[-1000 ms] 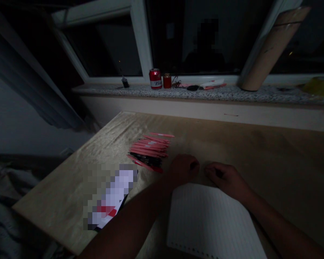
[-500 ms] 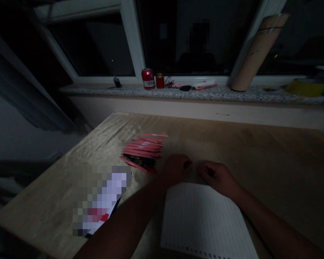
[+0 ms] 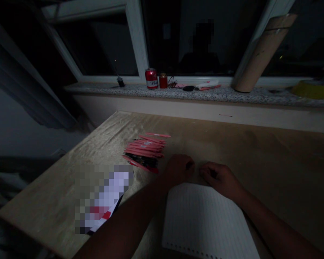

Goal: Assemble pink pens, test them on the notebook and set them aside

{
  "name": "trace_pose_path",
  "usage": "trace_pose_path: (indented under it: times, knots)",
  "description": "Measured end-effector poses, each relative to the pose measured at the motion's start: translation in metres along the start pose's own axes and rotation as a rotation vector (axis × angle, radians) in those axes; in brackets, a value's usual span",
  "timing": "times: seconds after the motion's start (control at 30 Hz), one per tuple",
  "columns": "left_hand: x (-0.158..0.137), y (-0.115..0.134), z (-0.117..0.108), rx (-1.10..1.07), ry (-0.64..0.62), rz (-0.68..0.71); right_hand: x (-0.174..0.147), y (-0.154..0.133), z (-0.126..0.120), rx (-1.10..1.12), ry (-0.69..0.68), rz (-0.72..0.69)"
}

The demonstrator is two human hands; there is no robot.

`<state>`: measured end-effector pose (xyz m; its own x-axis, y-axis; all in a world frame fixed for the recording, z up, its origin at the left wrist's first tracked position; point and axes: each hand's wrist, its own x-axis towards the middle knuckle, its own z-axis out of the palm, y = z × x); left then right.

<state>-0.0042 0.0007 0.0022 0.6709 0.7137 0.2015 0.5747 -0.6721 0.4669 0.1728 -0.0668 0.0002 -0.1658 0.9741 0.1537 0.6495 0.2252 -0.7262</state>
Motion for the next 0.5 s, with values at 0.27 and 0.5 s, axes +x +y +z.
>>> trace_pose_path:
  times: [0.27,0.5]
  knots:
    - [0.0,0.0009,0.0003,0.007,0.006,-0.011,-0.0003,-0.0022,-0.0018,-0.016,-0.005,0.018]
    - [-0.0016,0.0021,-0.0026,-0.006,-0.001,-0.024,0.0025,-0.0049,-0.0057,-0.016,0.01,0.001]
